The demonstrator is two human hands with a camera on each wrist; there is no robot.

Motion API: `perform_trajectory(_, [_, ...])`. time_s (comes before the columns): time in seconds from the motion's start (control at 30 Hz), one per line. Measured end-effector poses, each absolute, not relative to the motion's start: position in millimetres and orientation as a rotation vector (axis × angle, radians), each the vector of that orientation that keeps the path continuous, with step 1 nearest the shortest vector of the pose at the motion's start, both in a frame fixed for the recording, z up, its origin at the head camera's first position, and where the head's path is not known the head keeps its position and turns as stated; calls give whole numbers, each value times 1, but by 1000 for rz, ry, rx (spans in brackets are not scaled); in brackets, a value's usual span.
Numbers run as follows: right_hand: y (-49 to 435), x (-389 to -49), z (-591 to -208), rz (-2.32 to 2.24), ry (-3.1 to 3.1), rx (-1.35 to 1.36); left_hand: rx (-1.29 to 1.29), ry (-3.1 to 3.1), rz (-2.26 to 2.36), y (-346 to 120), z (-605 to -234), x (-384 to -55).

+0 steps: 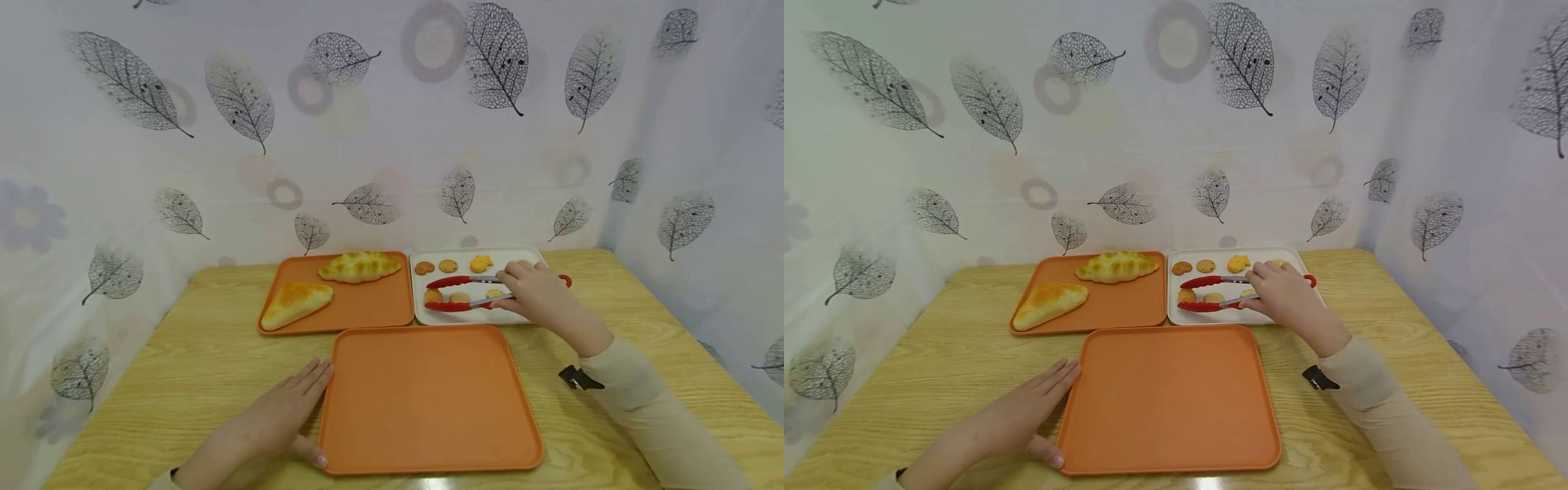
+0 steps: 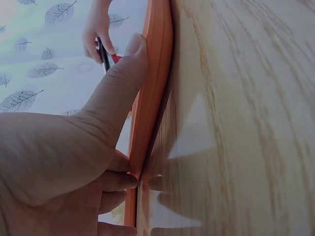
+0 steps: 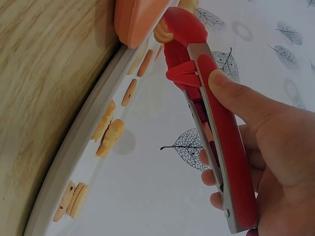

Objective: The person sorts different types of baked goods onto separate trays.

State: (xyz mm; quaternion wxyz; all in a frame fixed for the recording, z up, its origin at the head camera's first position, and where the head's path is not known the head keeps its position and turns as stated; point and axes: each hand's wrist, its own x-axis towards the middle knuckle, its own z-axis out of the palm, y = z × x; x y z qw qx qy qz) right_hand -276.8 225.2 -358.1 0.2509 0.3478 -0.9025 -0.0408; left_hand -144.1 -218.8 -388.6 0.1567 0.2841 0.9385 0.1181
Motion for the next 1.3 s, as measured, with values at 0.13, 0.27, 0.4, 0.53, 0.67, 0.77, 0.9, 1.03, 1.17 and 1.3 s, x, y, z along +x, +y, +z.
perform_trajectory(0.13, [224, -278, -362, -129, -2436, 952, 810, 2685, 332, -219, -389, -144])
perform_trajectory(0.27, [224, -280, -365, -144, -2405, 962, 805, 2684, 334, -219, -390, -145])
perform_trajectory(0.4, [224, -280, -365, -144, -2402, 959, 800, 2678, 340, -219, -391, -146])
perform_trajectory(0.53, [224, -279, -364, -140, -2423, 944, 803, 2676, 341, -219, -391, -146])
perform_trajectory(0.67, [225, -277, -360, -116, -2432, 922, 814, 2677, 345, -219, -391, -145])
perform_trajectory(0.77, [227, -277, -357, -84, -2407, 905, 823, 2685, 341, -220, -391, -145])
perform_trajectory(0.9, [230, -278, -354, -42, -2377, 885, 811, 2684, 339, -221, -391, -145])
perform_trajectory(1.03, [233, -277, -353, 4, -2364, 857, 806, 2680, 339, -222, -392, -145])
perform_trajectory(1.17, [239, -273, -353, 44, -2337, 828, 819, 2682, 337, -221, -392, -146])
perform_trajectory(1.3, [250, -267, -354, 69, -2304, 798, 829, 2684, 339, -222, -393, -146])
